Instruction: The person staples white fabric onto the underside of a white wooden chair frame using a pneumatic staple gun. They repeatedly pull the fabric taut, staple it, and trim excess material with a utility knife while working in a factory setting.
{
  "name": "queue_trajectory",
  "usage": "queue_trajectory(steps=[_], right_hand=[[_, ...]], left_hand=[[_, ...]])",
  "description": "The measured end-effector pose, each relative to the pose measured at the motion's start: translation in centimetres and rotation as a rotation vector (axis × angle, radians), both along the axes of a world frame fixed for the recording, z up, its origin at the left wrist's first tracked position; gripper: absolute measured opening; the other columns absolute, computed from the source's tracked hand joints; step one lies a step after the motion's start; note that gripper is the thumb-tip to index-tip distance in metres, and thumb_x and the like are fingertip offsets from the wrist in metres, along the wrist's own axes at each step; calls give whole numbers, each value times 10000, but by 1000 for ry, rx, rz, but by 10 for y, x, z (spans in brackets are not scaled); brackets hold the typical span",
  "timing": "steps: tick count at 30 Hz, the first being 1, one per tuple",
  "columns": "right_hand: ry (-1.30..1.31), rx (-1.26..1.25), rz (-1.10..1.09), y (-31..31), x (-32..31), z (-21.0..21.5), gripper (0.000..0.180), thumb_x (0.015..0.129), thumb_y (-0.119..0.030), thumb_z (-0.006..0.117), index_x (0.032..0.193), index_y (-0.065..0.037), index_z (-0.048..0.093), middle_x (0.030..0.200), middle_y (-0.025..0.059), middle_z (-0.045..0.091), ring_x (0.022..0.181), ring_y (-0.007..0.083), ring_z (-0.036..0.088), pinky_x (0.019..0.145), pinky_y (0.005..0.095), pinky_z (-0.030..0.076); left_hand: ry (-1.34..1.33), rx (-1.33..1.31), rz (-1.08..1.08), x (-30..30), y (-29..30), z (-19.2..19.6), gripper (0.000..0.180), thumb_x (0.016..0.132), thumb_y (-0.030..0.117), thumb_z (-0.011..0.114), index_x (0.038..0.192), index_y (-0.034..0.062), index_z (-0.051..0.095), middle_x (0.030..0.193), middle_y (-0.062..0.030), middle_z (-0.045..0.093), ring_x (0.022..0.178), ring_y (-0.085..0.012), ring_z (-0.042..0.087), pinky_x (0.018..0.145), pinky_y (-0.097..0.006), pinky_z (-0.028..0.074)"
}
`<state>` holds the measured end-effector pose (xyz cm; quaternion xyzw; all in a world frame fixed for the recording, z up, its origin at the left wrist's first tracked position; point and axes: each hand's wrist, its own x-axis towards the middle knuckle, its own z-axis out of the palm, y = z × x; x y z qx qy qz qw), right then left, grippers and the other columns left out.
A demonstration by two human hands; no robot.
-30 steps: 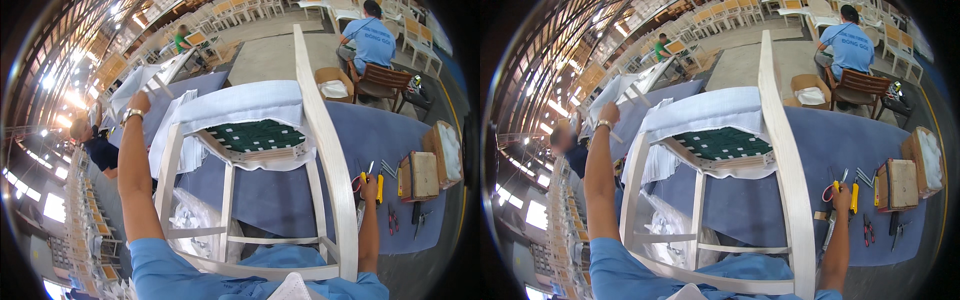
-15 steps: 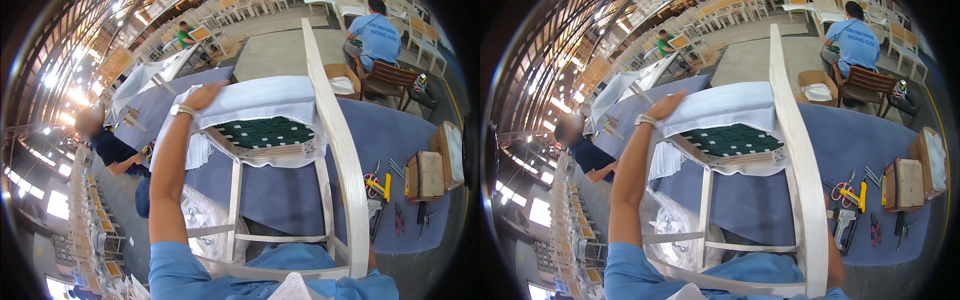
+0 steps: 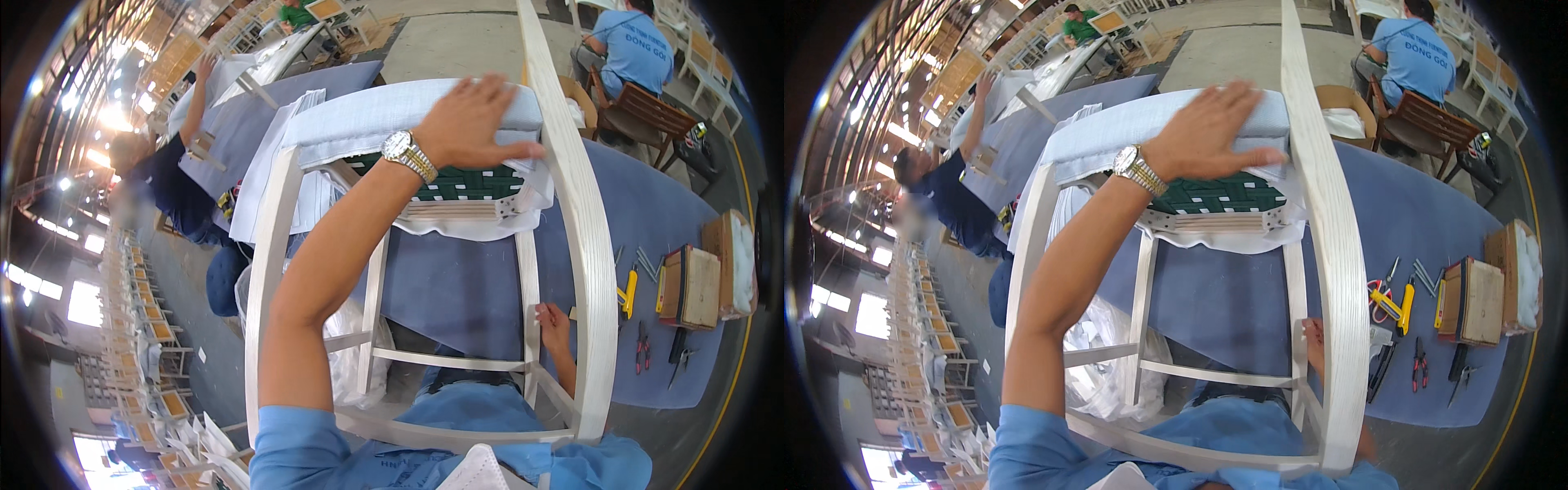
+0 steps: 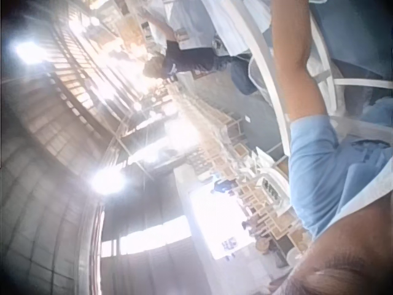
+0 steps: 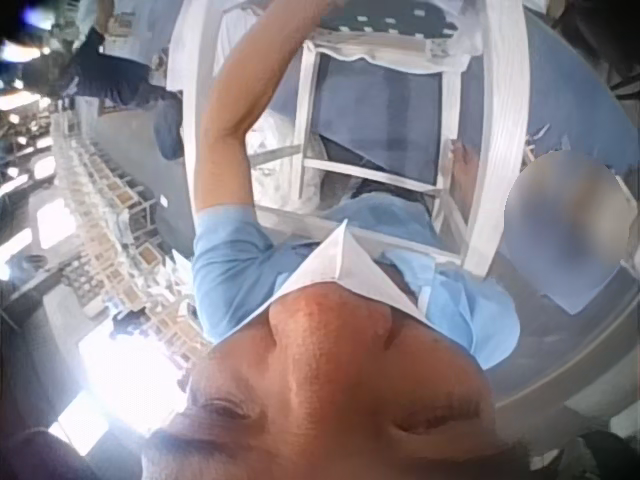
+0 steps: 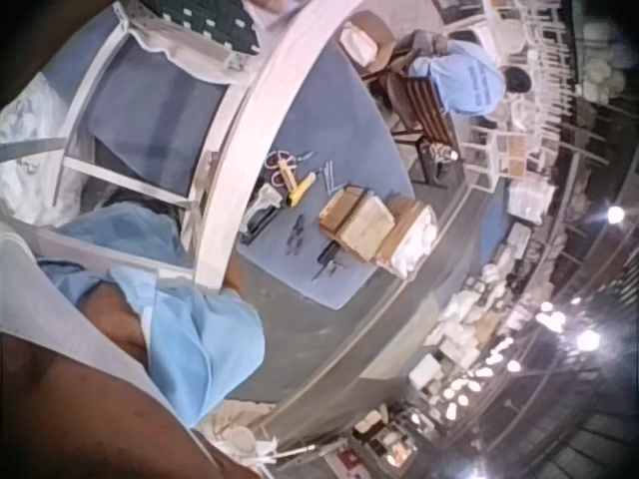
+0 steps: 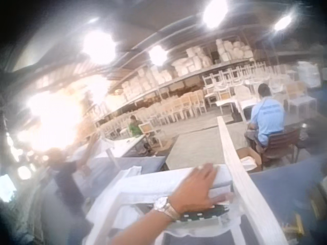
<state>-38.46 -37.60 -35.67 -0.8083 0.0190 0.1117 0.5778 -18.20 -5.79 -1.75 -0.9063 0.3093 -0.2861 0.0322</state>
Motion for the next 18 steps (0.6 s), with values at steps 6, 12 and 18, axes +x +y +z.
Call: queue_trajectory(steps=[6, 12, 18], right_hand=[[23, -65, -16, -53, -15, -14, 308, 969, -299, 605, 1000, -8, 699, 793, 84, 680, 708, 150, 618, 660, 294, 499], [142, -246, 178, -64, -52, -5, 312, 922, -316, 634, 1018, -28, 708, 784, 131, 706, 694, 207, 666, 654, 343, 523], [269, -305, 150, -83, -129, 8, 310, 913, -340, 618, 994, -55, 710, 859, 182, 723, 790, 321, 708, 724, 405, 546]], left_hand=[[370, -312, 178, 33, 74, 108, 845, 965, 672, 385, 1453, -17, 425, 1503, -233, 427, 1375, -347, 442, 1150, -408, 328], [688, 53, 302, 66, 88, 58, 705, 1024, 572, 338, 1470, 33, 423, 1544, -175, 405, 1431, -312, 375, 1169, -385, 280], [507, 15, -225, -49, -40, 49, 598, 1001, 449, 521, 1464, 76, 448, 1522, -190, 422, 1398, -357, 415, 1151, -461, 320]])
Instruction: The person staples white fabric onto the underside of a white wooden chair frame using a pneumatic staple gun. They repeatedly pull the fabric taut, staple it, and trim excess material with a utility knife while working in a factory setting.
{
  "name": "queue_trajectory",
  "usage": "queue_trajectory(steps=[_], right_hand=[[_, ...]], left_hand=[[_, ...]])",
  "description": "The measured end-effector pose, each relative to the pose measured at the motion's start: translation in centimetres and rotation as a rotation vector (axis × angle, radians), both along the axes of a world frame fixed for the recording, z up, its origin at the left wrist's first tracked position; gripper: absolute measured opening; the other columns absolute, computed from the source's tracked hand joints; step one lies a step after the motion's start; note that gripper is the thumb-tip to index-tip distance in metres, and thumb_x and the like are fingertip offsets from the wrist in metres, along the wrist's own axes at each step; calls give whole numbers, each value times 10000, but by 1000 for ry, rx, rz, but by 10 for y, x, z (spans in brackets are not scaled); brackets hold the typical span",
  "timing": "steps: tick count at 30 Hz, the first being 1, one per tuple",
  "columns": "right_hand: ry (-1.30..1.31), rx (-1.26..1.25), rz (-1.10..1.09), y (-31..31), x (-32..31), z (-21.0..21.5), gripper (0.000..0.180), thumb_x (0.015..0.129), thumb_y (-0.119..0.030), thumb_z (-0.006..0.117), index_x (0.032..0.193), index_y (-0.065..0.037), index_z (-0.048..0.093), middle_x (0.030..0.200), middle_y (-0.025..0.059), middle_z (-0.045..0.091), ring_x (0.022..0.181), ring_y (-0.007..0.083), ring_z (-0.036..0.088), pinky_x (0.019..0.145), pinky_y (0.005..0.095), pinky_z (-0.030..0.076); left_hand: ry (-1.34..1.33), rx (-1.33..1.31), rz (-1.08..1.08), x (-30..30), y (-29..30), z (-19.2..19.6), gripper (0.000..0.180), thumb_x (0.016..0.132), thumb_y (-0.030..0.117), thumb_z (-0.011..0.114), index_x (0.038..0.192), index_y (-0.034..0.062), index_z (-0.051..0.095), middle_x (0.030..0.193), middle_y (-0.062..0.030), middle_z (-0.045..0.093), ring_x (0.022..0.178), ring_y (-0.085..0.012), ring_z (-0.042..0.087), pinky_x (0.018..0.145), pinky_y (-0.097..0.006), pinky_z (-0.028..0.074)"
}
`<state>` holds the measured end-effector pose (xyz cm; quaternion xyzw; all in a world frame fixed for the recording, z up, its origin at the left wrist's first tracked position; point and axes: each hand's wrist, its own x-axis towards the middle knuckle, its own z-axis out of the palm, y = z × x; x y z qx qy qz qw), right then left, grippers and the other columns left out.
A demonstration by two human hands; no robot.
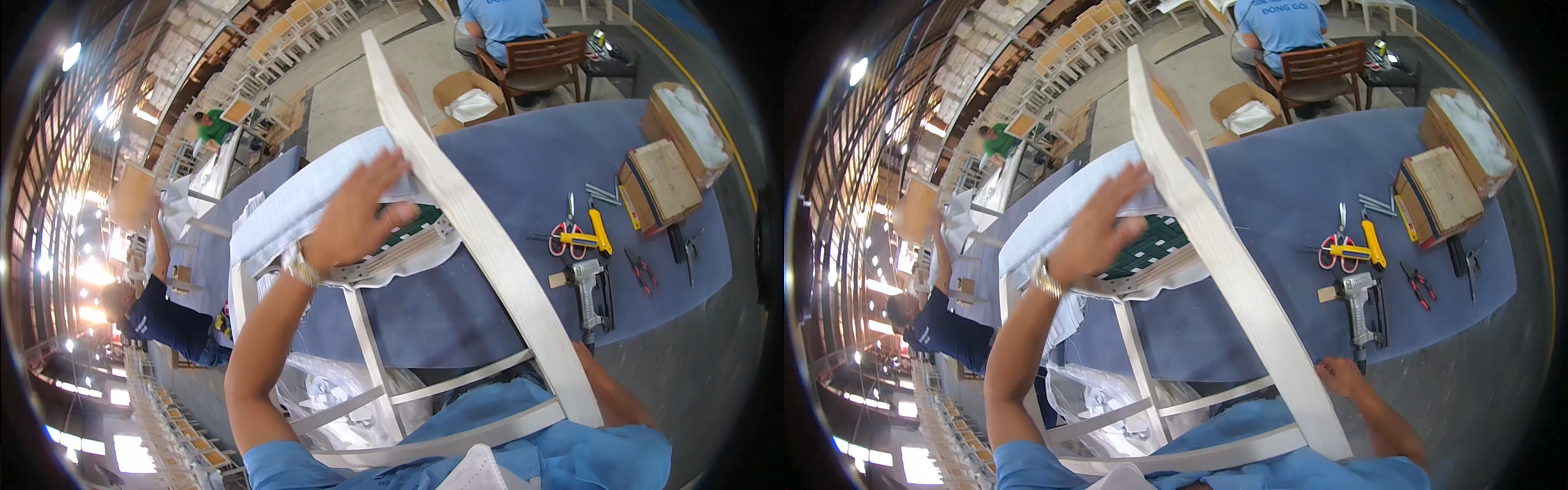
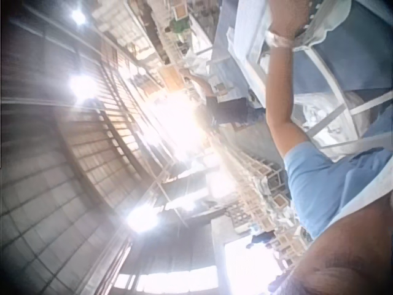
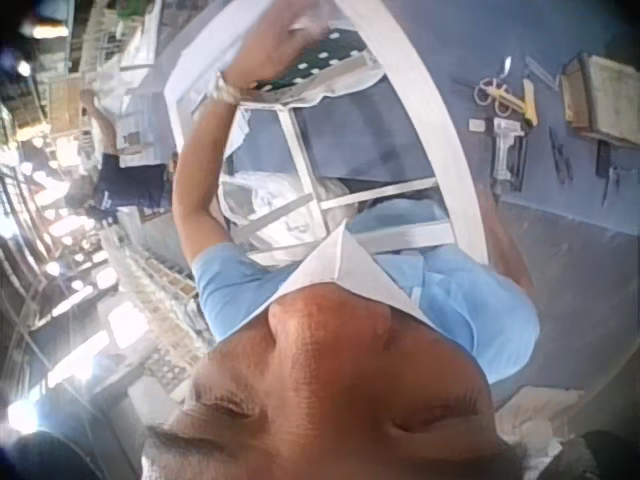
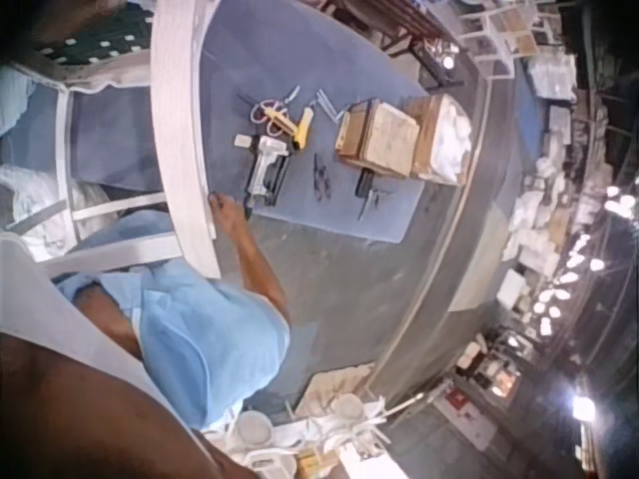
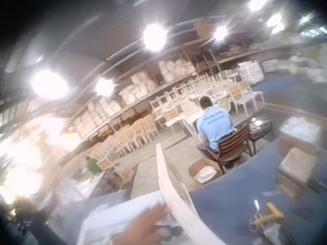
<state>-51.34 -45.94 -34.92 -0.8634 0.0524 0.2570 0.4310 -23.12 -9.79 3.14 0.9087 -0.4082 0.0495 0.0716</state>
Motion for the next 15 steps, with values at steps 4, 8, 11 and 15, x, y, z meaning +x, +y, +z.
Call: queue_trajectory(steps=[4, 8, 11, 15], right_hand=[[70, -88, 68, -9, -46, 17, 392, 931, -422, 595, 1059, -67, 703, 890, 194, 721, 870, 358, 701, 805, 438, 540], [109, -10, -175, 7, -80, -23, 516, 942, -532, 543, 1107, -66, 695, 876, 194, 721, 861, 364, 697, 813, 444, 529], [153, 135, -462, 34, -91, -26, 594, 945, -580, 513, 1097, -35, 695, 863, 200, 717, 851, 365, 694, 794, 444, 522], [85, 110, -598, 46, -86, -20, 641, 941, -595, 519, 1030, 11, 710, 802, 199, 713, 792, 344, 702, 748, 433, 520]], left_hand=[[215, -255, 113, -98, -48, -9, 510, 990, 395, 585, 1386, 78, 534, 1455, -184, 498, 1225, -288, 601, 989, -413, 507], [755, -742, 450, -124, -52, -40, 556, 1028, 513, 460, 1293, 37, 572, 1272, -157, 613, 1099, -211, 663, 863, -323, 563], [1408, -1138, 491, -138, -80, -54, 666, 1024, 589, 378, 1334, 17, 518, 1269, -198, 611, 1142, -250, 647, 890, -345, 560], [1617, -1280, 426, -145, -124, -39, 581, 1045, 463, 410, 1336, -37, 469, 1296, -241, 591, 1229, -331, 592, 1030, -441, 507]])
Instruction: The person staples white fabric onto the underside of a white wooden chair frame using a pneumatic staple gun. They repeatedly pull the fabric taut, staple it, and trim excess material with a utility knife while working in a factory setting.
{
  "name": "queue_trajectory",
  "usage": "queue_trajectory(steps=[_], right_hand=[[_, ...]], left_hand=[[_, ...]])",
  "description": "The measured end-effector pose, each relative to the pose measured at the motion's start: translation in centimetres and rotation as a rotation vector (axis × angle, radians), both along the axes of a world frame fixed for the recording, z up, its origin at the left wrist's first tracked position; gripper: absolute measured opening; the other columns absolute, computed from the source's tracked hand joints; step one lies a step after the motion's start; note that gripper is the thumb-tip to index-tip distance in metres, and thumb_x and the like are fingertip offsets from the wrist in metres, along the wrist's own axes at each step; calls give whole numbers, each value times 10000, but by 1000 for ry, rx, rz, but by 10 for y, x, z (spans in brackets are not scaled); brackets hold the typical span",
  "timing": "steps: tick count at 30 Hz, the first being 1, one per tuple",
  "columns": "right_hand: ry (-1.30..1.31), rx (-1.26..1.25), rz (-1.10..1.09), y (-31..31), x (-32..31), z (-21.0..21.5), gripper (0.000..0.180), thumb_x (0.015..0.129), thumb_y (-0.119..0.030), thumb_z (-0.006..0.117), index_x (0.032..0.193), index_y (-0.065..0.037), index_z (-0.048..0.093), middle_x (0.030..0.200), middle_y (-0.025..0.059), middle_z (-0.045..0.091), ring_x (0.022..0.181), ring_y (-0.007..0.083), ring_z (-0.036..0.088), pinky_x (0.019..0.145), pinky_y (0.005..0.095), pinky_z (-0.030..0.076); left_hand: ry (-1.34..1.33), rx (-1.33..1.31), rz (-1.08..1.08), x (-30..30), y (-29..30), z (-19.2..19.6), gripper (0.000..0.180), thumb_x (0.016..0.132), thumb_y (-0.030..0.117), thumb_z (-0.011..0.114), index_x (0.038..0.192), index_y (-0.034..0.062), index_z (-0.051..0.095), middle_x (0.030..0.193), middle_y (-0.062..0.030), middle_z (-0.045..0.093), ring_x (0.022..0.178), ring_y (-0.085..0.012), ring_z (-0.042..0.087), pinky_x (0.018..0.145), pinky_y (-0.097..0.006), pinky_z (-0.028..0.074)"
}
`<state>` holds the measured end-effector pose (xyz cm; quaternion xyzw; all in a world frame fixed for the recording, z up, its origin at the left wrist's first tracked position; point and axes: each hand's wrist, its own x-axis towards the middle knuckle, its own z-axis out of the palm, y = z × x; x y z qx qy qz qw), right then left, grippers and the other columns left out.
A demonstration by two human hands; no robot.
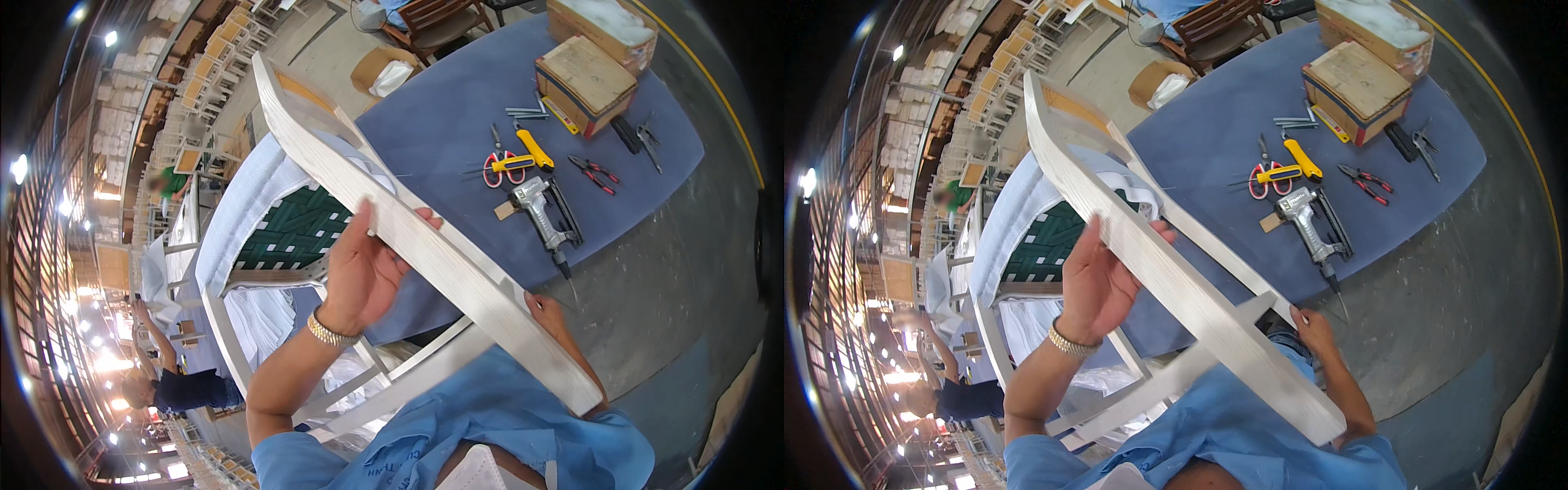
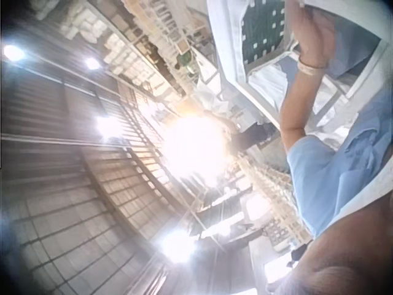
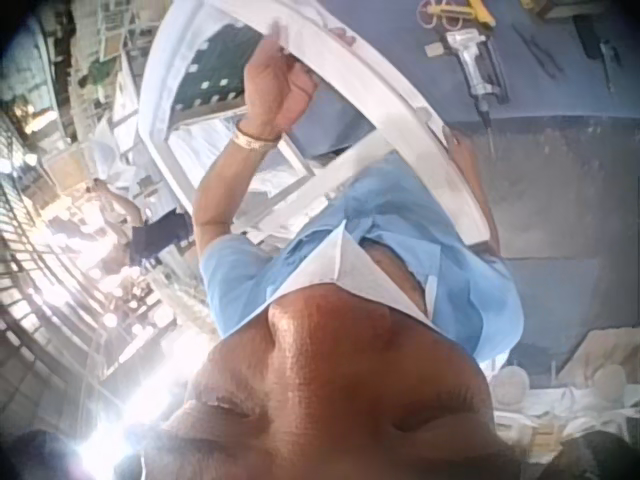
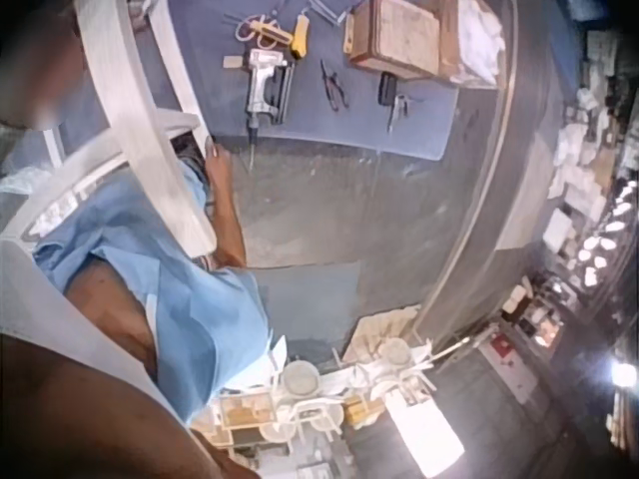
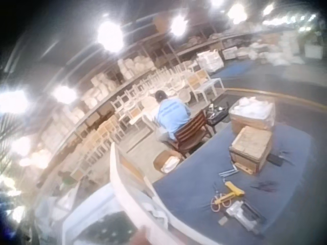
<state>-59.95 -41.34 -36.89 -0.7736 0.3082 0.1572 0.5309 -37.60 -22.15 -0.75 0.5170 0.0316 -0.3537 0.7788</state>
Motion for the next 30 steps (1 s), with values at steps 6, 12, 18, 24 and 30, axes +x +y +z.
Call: queue_trajectory(steps=[6, 12, 18, 24, 30], right_hand=[[-92, 64, -25, 2, 7, 28, 627, 930, -583, 549, 971, 16, 729, 683, 180, 694, 695, 358, 705, 708, 446, 532], [-167, -99, 46, 4, 28, 109, 545, 905, -520, 606, 920, 13, 718, 724, 204, 684, 746, 358, 694, 729, 451, 519], [-317, 91, 298, 1, 46, 197, 462, 881, -407, 673, 1035, 28, 678, 897, 234, 699, 841, 376, 686, 793, 424, 522], [-469, 434, 571, 7, 84, 244, 511, 890, -256, 704, 1292, 25, 563, 1059, 154, 689, 924, 244, 673, 864, 365, 519], [-500, 503, 607, 50, 149, 235, 583, 916, -260, 696, 1388, 25, 508, 1144, 136, 672, 1000, 177, 623, 919, 331, 488]], left_hand=[[-130, 121, 114, 13, 30, 27, 407, 1012, 280, 512, 1242, -51, 563, 1203, -205, 656, 1159, -310, 631, 997, -427, 524], [-335, 156, 275, 7, 93, 73, 407, 1016, 303, 530, 1255, -27, 547, 1174, -200, 663, 1043, -278, 680, 925, -375, 563], [-438, 291, 434, -24, 178, 134, 466, 1041, 345, 482, 1280, -52, 534, 938, -92, 660, 733, -141, 670, 569, -214, 566], [-388, 308, 571, -49, 241, 164, 554, 1033, 400, 483, 1301, -84, 511, 802, -77, 643, 518, -113, 598, 433, -210, 507], [-580, 330, 585, -68, 278, 149, 623, 1049, 319, 440, 1407, -177, 322, 761, -56, 507, 394, -92, 457, 318, -198, 402]])
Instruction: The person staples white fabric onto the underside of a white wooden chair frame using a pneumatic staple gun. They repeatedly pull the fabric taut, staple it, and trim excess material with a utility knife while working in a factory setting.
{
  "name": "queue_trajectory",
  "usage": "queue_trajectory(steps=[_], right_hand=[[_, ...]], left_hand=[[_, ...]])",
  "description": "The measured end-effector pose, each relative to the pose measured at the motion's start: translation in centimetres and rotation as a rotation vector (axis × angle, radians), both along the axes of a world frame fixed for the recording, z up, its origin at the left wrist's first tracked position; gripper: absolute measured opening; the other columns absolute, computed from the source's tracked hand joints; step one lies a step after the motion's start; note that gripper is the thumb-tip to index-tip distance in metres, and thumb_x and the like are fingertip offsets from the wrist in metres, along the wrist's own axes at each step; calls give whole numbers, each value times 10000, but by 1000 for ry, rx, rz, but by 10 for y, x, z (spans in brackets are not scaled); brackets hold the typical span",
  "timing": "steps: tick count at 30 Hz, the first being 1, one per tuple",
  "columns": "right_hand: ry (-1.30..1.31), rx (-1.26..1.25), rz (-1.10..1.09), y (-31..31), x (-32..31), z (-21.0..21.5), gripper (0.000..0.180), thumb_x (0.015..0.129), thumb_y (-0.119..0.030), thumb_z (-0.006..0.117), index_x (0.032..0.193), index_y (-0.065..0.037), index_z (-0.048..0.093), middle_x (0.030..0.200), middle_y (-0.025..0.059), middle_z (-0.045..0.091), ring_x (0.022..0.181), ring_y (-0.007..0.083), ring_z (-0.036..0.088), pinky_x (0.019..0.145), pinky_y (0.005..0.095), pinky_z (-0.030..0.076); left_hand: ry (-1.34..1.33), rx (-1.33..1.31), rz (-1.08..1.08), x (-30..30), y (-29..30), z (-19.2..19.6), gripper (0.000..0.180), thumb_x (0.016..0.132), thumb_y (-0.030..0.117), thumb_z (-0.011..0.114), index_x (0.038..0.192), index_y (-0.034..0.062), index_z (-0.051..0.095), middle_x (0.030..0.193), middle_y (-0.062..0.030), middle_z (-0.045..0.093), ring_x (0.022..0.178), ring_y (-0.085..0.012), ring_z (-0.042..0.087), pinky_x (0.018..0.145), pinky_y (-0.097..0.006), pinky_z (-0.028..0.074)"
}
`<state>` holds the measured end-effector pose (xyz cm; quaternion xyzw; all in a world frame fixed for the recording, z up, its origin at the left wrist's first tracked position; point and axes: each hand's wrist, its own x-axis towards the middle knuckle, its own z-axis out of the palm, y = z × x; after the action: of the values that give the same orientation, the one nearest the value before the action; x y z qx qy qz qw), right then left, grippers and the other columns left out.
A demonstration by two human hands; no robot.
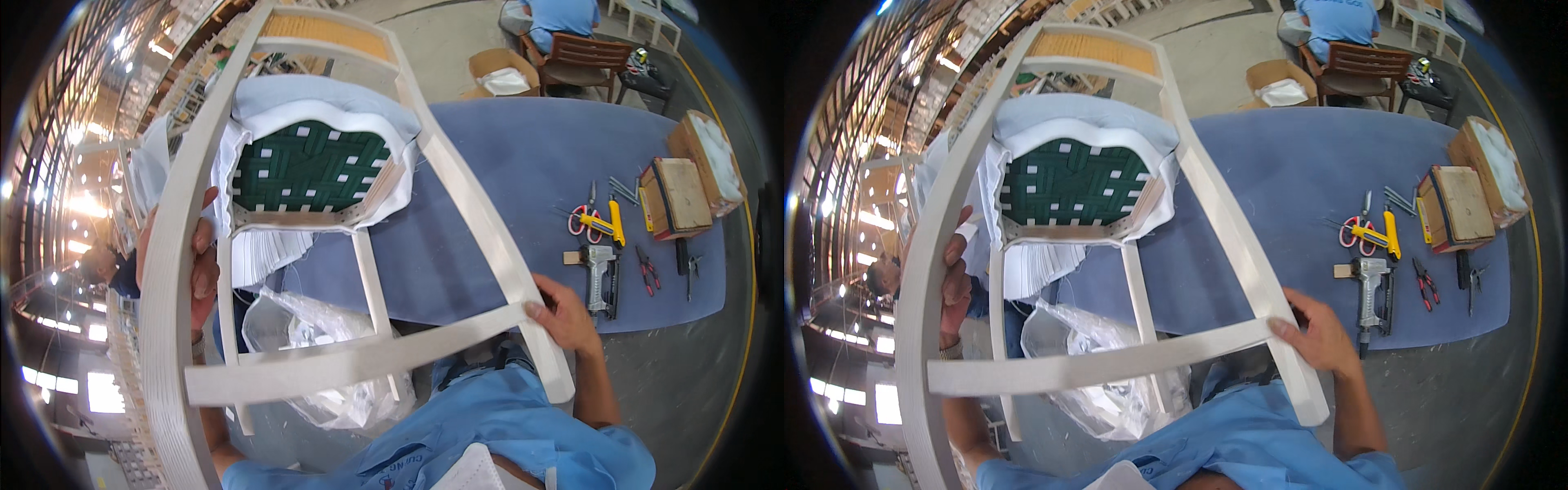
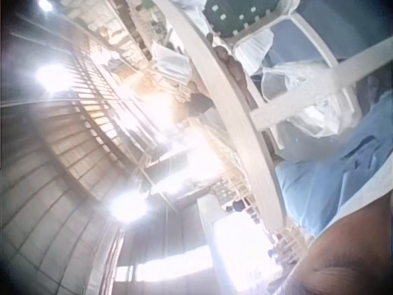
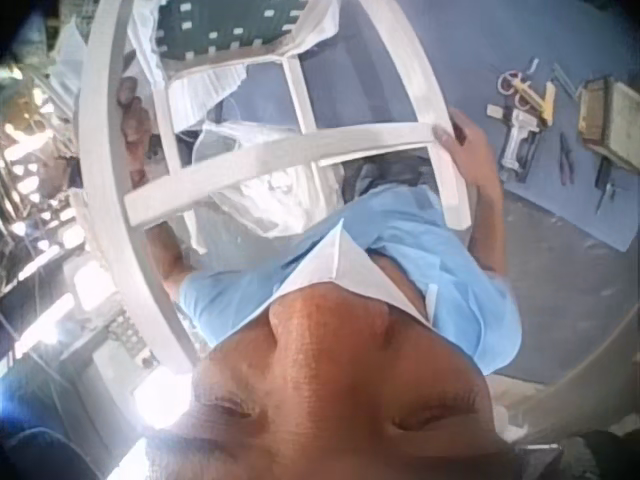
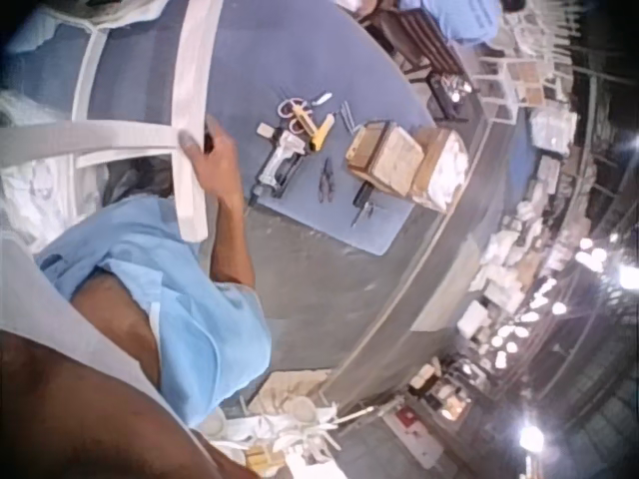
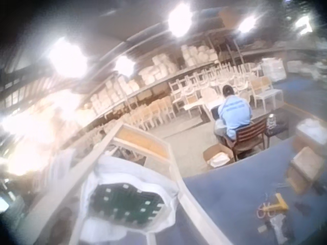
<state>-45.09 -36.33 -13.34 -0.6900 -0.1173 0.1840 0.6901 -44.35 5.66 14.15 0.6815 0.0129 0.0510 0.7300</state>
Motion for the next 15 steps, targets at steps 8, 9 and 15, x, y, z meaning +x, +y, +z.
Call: queue_trajectory(steps=[8, 9, 15], right_hand=[[208, 243, 77, 77, 59, 24, 593, 952, -256, 627, 1429, 16, 403, 1204, 177, 603, 926, 206, 680, 814, 331, 568], [279, 315, 115, 84, 61, 29, 599, 950, -237, 618, 1442, 10, 384, 1250, 197, 578, 927, 227, 690, 801, 346, 586], [411, 538, 23, 115, 69, 30, 677, 870, -73, 529, 1476, 74, 266, 1339, 314, 497, 849, 261, 715, 544, 312, 617]], left_hand=[[69, -139, -41, -28, 46, 12, 848, 1040, 473, 415, 1464, -193, 107, 748, -158, 535, 452, -273, 612, 357, -304, 543], [83, -128, -12, -40, 48, 17, 898, 1020, 511, 436, 1476, -166, 61, 734, -146, 537, 434, -247, 605, 340, -295, 531], [115, -153, -153, -34, 80, 7, 1020, 974, 583, 496, 1502, -102, -44, 712, -137, 547, 383, -206, 584, 314, -281, 518]])
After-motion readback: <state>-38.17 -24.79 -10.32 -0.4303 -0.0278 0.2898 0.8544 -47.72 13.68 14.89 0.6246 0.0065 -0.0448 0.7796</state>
